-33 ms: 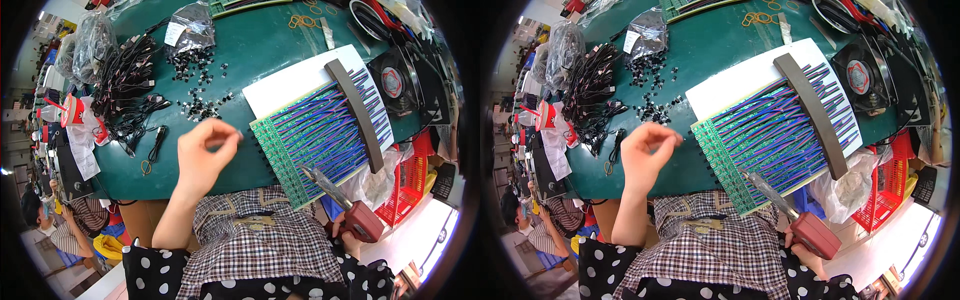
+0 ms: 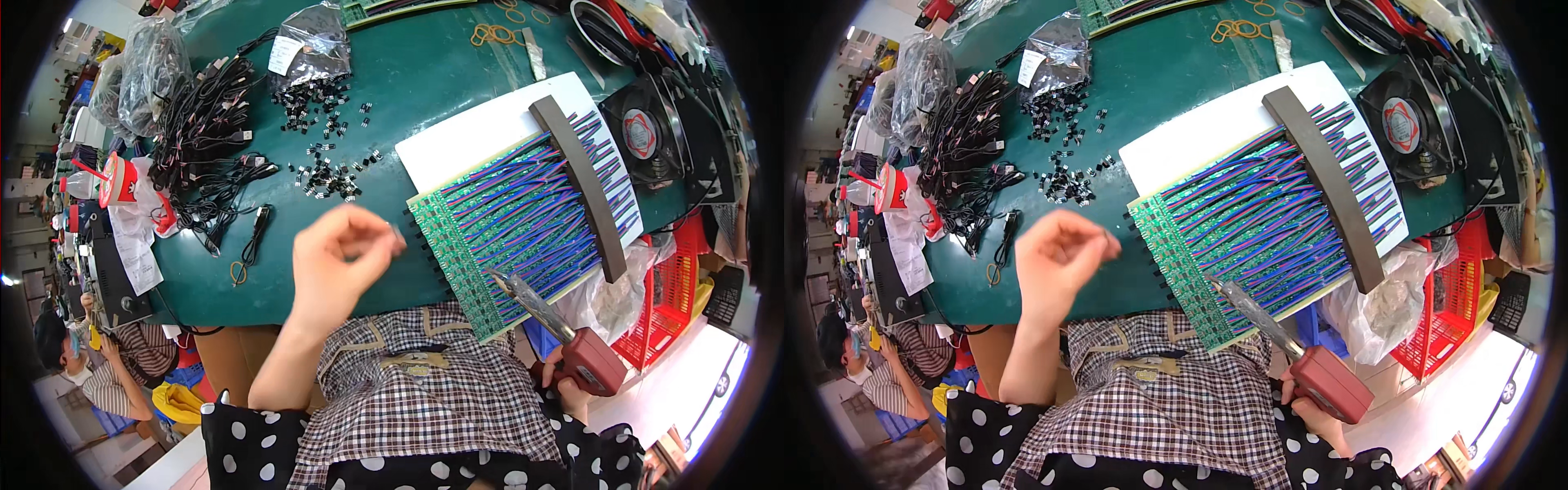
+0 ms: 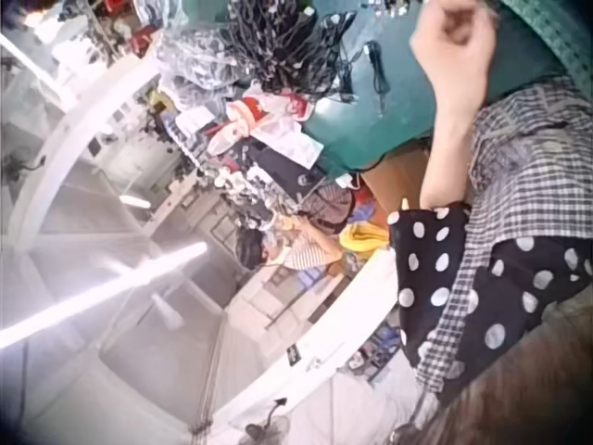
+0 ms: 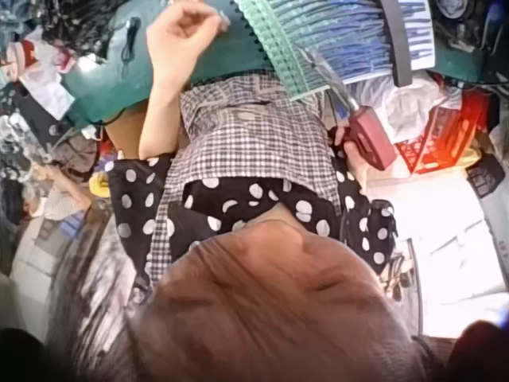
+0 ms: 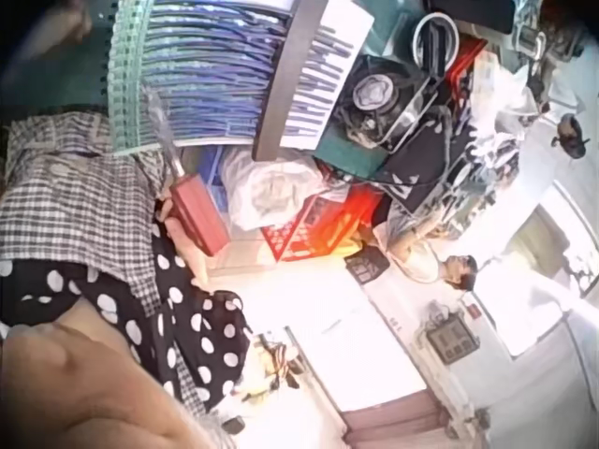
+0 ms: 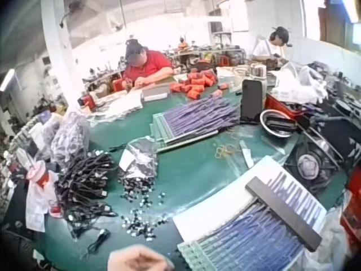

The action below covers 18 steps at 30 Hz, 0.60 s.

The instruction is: The person solders and assembles small electronic components and wires onto a green circuit board, using a soldering iron to attach the components and rubber bands to secure them.

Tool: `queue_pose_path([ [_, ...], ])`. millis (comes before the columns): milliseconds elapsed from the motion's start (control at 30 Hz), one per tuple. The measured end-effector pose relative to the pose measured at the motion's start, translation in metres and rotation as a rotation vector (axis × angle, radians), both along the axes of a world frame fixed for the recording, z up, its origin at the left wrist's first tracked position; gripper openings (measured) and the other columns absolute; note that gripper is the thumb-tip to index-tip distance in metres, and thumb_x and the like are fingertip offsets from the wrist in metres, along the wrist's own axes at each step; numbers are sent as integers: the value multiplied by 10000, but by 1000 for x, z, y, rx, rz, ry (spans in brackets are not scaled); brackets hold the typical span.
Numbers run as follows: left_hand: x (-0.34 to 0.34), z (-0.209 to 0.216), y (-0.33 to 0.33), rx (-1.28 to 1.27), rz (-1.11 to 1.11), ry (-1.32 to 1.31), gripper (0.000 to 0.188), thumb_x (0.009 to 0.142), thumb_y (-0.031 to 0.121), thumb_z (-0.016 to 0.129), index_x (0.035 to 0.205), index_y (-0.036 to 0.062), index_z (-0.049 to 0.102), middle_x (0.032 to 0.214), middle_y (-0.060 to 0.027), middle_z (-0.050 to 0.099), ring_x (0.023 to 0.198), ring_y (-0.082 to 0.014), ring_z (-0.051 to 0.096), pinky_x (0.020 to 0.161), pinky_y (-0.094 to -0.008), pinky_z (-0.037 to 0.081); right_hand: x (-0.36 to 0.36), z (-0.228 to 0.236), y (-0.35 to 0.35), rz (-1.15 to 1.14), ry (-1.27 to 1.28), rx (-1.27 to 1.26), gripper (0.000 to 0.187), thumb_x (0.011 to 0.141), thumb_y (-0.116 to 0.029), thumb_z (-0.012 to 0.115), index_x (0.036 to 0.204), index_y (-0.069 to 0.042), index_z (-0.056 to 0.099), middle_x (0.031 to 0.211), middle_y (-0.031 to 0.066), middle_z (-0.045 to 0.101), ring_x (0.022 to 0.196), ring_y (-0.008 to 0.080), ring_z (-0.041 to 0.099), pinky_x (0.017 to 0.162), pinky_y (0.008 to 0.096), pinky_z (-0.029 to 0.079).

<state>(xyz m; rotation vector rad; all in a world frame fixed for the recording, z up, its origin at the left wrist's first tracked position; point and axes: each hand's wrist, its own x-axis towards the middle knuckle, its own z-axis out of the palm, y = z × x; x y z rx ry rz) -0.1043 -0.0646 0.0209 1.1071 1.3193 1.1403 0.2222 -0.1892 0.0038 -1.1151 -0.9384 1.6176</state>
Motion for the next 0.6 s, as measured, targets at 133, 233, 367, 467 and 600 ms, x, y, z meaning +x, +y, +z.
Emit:
queue_pose_path([
  [133, 23, 7, -33, -226, -54, -282, 46, 821, -74, 569, 866, -62, 564, 823, -145, 655, 786, -190, 658, 709, -308, 559, 7, -6, -6, 14, 21, 27, 512, 630, 83, 559, 1132, 83, 455, 984, 206, 582, 611, 193, 548, 548, 272, 468],
  [233, 37, 0, -48, -263, -87, -362, 34, 840, -61, 568, 873, -66, 569, 843, -152, 656, 774, -184, 656, 721, -293, 552, 11, -9, -10, 10, 68, -19, 576, 671, 57, 634, 1198, 72, 402, 1001, 224, 580, 633, 203, 557, 560, 277, 473],
  [367, 48, -6, -59, -280, -61, -429, 36, 852, -46, 571, 885, -60, 576, 853, -143, 656, 763, -169, 647, 724, -287, 541, 12, -10, -12, -12, 109, -50, 656, 698, 5, 704, 1248, 59, 350, 1011, 235, 578, 650, 208, 563, 580, 283, 480],
  [467, 48, -10, -59, -472, -57, -425, 41, 855, -30, 580, 891, -51, 580, 825, -127, 653, 759, -158, 643, 712, -278, 537, 12, -12, -14, -3, 120, -42, 644, 709, -19, 710, 1244, 56, 360, 1020, 226, 578, 659, 204, 561, 587, 284, 478],
  [600, 42, -12, -62, -345, 8, -298, 79, 873, 5, 583, 933, -46, 590, 812, -90, 642, 743, -128, 623, 692, -252, 525, 10, -2, -12, -5, 77, -80, 583, 753, -143, 734, 1203, 50, 417, 1045, 190, 581, 684, 186, 552, 591, 274, 463],
])
